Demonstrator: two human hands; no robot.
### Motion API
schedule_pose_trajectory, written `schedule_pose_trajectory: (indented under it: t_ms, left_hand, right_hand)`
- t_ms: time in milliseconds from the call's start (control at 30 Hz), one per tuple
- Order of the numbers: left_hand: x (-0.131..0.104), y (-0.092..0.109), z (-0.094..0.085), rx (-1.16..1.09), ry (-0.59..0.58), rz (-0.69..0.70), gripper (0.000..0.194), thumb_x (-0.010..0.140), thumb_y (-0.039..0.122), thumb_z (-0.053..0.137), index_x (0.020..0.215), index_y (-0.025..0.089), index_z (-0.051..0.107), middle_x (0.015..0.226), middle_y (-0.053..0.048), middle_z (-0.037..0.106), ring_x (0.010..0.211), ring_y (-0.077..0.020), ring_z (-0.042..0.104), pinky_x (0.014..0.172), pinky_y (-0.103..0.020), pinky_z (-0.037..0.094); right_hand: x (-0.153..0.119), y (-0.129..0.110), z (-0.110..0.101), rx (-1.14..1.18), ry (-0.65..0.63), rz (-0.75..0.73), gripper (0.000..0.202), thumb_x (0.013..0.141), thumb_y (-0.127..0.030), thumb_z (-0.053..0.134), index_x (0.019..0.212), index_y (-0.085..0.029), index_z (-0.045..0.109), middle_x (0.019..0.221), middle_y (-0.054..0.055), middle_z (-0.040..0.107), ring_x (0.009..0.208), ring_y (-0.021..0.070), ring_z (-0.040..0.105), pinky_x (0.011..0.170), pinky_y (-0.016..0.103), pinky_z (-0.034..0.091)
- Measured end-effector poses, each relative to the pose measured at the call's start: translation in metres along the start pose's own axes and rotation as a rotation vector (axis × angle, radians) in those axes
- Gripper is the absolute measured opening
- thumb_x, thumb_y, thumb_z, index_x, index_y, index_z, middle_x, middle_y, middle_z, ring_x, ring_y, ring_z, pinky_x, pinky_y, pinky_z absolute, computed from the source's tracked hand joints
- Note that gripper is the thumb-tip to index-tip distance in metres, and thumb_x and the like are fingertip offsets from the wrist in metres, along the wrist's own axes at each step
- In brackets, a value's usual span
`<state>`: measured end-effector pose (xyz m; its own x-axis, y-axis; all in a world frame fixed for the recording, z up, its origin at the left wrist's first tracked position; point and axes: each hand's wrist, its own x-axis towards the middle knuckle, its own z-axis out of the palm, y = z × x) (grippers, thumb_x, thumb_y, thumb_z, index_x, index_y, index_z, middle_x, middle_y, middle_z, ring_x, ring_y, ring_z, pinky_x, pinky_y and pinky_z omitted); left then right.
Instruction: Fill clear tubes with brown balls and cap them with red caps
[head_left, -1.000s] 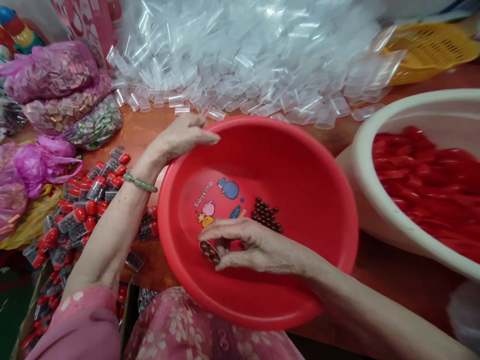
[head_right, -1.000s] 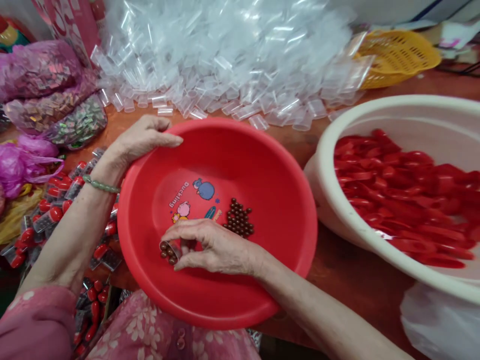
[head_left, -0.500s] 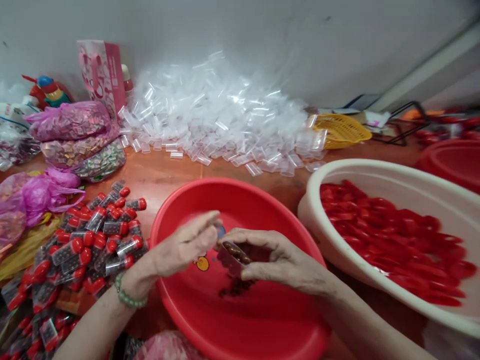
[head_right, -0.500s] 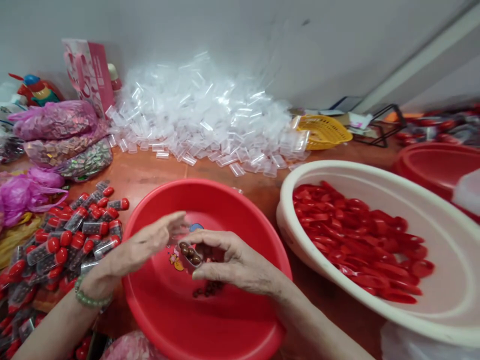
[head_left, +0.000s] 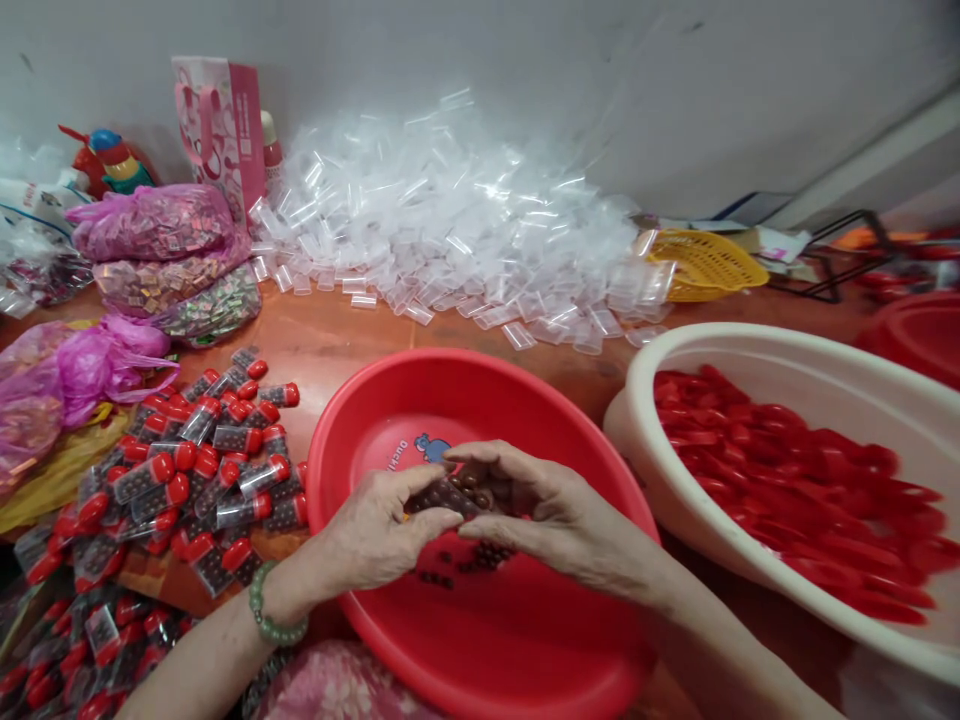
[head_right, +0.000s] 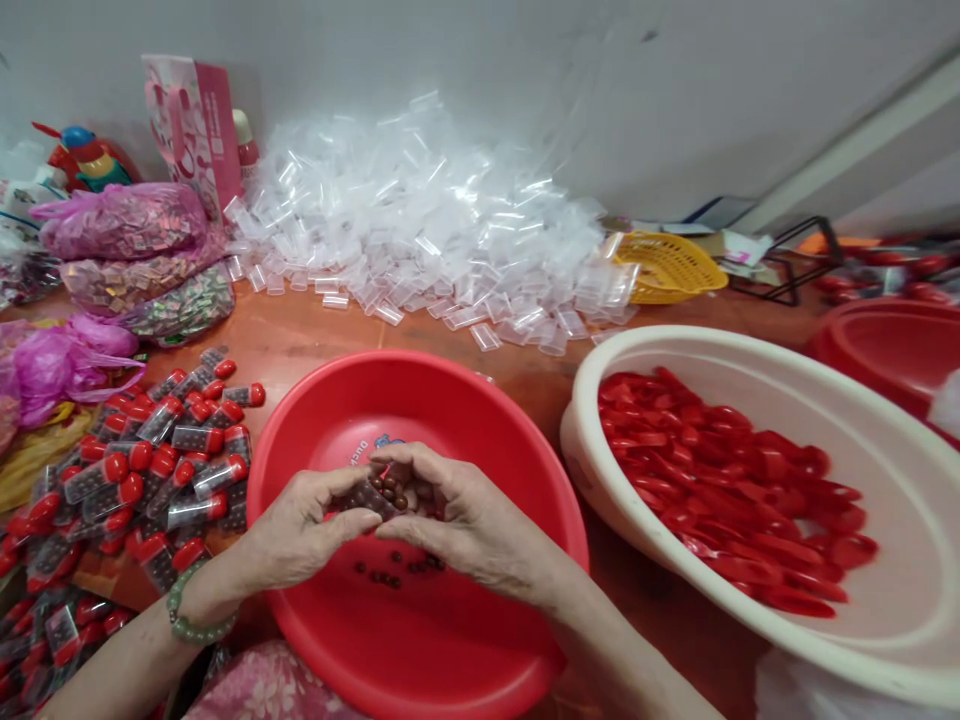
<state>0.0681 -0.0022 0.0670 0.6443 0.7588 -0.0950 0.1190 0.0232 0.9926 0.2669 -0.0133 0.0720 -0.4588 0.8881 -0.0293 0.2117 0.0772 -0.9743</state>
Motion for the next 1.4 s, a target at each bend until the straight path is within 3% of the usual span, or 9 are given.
schedule_pose_trajectory:
  t_ms: [233,433,533,700,833,1033,1167,1300,1400]
  left_hand:
    - [0.003,-0.006,-0.004,-0.191,0.000,-0.035,0.037,0.086,0.021,0.055,0.122,0.014,0.061,0.110,-0.008,0.067,0.106,-0.0208,0.059,0.096,-0.034,0.044]
    - [0.004,-0.013,-0.005,-0.366,0.104,-0.156,0.033,0.082,0.027,0.063,0.112,0.013,0.063,0.096,-0.007,0.066,0.084,-0.0157,0.060,0.081,-0.031,0.046]
    - [0.006,-0.014,-0.004,-0.405,0.122,-0.148,0.026,0.080,0.027,0.065,0.102,0.014,0.065,0.094,-0.007,0.066,0.085,-0.0154,0.060,0.080,-0.030,0.046]
    - [0.008,-0.011,-0.003,-0.357,0.108,-0.087,0.020,0.080,0.023,0.063,0.098,0.013,0.065,0.091,-0.005,0.065,0.087,-0.0153,0.059,0.085,-0.030,0.044]
    - [0.006,-0.008,-0.003,-0.345,0.061,-0.103,0.020,0.081,0.025,0.062,0.097,0.013,0.066,0.086,-0.004,0.064,0.082,-0.0144,0.057,0.079,-0.029,0.043]
    - [0.006,-0.009,-0.004,-0.360,0.037,-0.155,0.016,0.079,0.021,0.063,0.093,0.014,0.066,0.083,-0.003,0.064,0.076,-0.0119,0.056,0.071,-0.025,0.043]
    - [0.009,-0.013,-0.009,-0.468,-0.011,-0.224,0.026,0.076,0.026,0.068,0.098,0.013,0.066,0.087,-0.005,0.066,0.077,-0.0134,0.060,0.073,-0.027,0.046]
    - [0.012,-0.014,-0.014,-0.602,-0.023,-0.232,0.030,0.067,0.023,0.076,0.094,0.013,0.067,0.087,-0.007,0.068,0.082,-0.0164,0.064,0.076,-0.029,0.049]
    - [0.008,-0.002,-0.012,-0.562,-0.011,-0.211,0.025,0.068,0.016,0.074,0.092,0.014,0.068,0.087,-0.006,0.069,0.084,-0.0156,0.064,0.080,-0.029,0.049]
  right_hand:
    - [0.007,-0.001,0.007,-0.099,0.103,-0.100,0.021,0.082,-0.033,0.070,0.101,-0.022,0.069,0.088,0.005,0.070,0.078,0.0163,0.066,0.071,0.026,0.054]
    - [0.000,0.005,0.013,-0.010,0.260,-0.009,0.015,0.085,-0.035,0.066,0.084,-0.020,0.068,0.069,0.002,0.062,0.051,0.0107,0.055,0.046,0.022,0.046]
    - [-0.005,0.006,0.009,-0.072,0.223,-0.021,0.016,0.084,-0.034,0.067,0.079,-0.018,0.067,0.066,0.002,0.060,0.054,0.0118,0.055,0.048,0.023,0.047]
    - [-0.002,0.004,0.002,-0.144,0.190,-0.076,0.018,0.085,-0.032,0.067,0.099,-0.021,0.066,0.080,0.004,0.066,0.067,0.0138,0.061,0.059,0.024,0.051]
    - [0.007,-0.004,-0.002,-0.236,0.065,-0.158,0.016,0.088,-0.031,0.064,0.099,-0.021,0.067,0.082,0.004,0.066,0.073,0.0146,0.062,0.067,0.025,0.050]
    - [0.010,-0.004,-0.002,-0.208,-0.030,-0.006,0.022,0.088,-0.038,0.060,0.076,-0.020,0.057,0.067,0.001,0.057,0.059,0.0124,0.050,0.053,0.023,0.043]
    - [-0.001,0.000,-0.002,-0.171,0.025,0.048,0.016,0.088,-0.039,0.059,0.089,-0.024,0.059,0.076,0.004,0.062,0.066,0.0177,0.059,0.057,0.028,0.051]
    - [-0.031,0.005,-0.027,-0.367,-0.021,0.052,0.031,0.084,-0.038,0.065,0.115,-0.037,0.062,0.103,0.007,0.071,0.092,0.0242,0.069,0.077,0.030,0.058]
    - [-0.063,0.016,-0.067,-0.552,0.198,0.047,0.032,0.083,-0.043,0.065,0.116,-0.042,0.063,0.108,0.005,0.071,0.094,0.0286,0.069,0.077,0.036,0.060]
